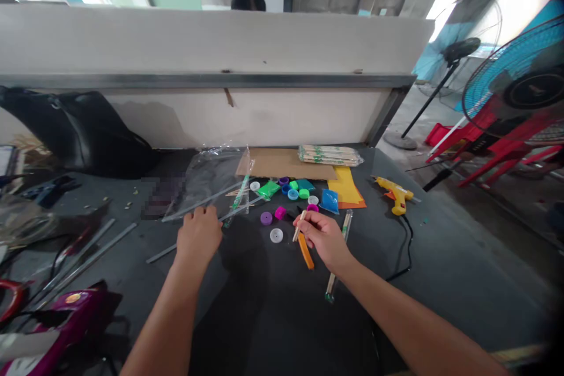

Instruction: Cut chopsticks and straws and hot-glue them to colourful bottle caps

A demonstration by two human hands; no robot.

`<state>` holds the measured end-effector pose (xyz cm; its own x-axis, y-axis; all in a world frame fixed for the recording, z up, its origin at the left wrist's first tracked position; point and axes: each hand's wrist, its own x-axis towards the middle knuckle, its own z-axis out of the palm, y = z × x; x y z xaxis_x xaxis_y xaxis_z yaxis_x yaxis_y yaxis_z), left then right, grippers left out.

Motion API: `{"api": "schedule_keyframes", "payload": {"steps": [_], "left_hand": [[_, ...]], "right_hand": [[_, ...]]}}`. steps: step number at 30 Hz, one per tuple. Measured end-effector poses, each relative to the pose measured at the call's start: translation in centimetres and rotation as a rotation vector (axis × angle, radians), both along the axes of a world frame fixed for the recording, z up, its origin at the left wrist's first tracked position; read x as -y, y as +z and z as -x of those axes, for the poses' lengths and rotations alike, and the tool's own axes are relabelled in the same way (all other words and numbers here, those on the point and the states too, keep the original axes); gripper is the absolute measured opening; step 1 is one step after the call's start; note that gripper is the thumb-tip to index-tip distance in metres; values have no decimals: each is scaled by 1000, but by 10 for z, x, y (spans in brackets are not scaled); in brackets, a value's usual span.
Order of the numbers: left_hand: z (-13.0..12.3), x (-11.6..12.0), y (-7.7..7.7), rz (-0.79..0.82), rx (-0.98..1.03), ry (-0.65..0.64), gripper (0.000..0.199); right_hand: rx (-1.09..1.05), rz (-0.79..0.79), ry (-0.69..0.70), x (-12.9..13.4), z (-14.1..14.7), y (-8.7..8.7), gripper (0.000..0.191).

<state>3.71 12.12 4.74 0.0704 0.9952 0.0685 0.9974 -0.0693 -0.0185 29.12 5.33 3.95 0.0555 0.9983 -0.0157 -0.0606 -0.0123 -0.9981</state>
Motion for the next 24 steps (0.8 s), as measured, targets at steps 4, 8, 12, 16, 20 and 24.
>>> {"api": "schedule_keyframes", "payload": {"steps": [4,8,12,16,20,24], "left_hand": [[13,-10,-7,104,-87,10,25],[7,-9,-3,166,-70,-74,23],[-3,-1,5,222,-35,-156,21],[-6,-3,4,218,-10,-155,21],[-2,-23,-5,72,83,-137,22],[-2,-50,-13,-67,79,-89,26]], "right_hand": [[-10,0,21,2,2,5,27],[3,-35,9,2,1,6,25],[22,-53,2,1,-1,4,24],[25,-53,7,0,-2,1,24],[17,-59,7,-1,-2,-2,23],[38,-59,9,-1,-2,-2,23]]}}
